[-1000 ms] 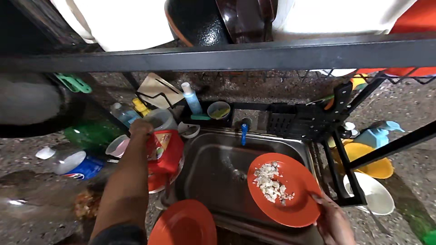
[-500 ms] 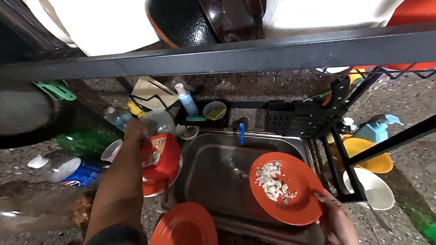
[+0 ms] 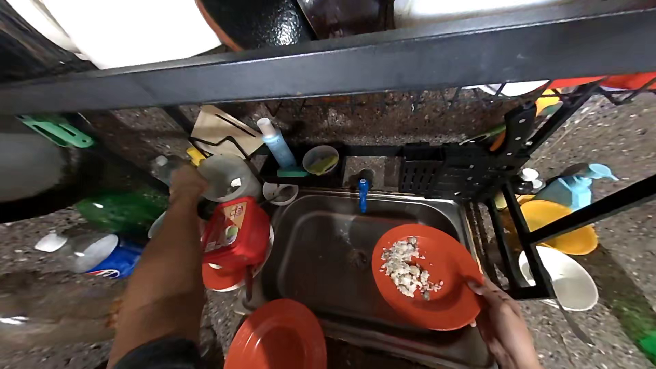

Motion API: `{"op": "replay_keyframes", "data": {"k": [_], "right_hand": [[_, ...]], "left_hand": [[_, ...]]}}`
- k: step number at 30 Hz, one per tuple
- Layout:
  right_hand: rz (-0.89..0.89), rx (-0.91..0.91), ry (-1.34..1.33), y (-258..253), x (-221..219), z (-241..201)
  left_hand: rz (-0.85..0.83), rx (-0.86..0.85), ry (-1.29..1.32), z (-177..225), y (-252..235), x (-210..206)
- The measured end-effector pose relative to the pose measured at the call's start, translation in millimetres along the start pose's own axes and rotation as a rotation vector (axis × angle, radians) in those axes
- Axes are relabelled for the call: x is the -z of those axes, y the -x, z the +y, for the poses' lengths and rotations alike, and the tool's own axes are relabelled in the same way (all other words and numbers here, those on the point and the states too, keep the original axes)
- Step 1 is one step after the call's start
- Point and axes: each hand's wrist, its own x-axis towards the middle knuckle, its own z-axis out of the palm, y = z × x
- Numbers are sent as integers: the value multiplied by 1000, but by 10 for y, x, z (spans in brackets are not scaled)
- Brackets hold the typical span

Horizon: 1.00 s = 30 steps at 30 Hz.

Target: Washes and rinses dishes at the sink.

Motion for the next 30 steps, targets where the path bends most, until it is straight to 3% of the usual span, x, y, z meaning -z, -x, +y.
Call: {"op": "replay_keyframes", "data": {"k": [26,30], "right_hand": [[-61,4,-10,-34,-34,95],[-81,34,23,-39,-26,75]], "left_hand": [[313,-180,-153,32,424,598],[329,-135,-112,15,508,740]]}}
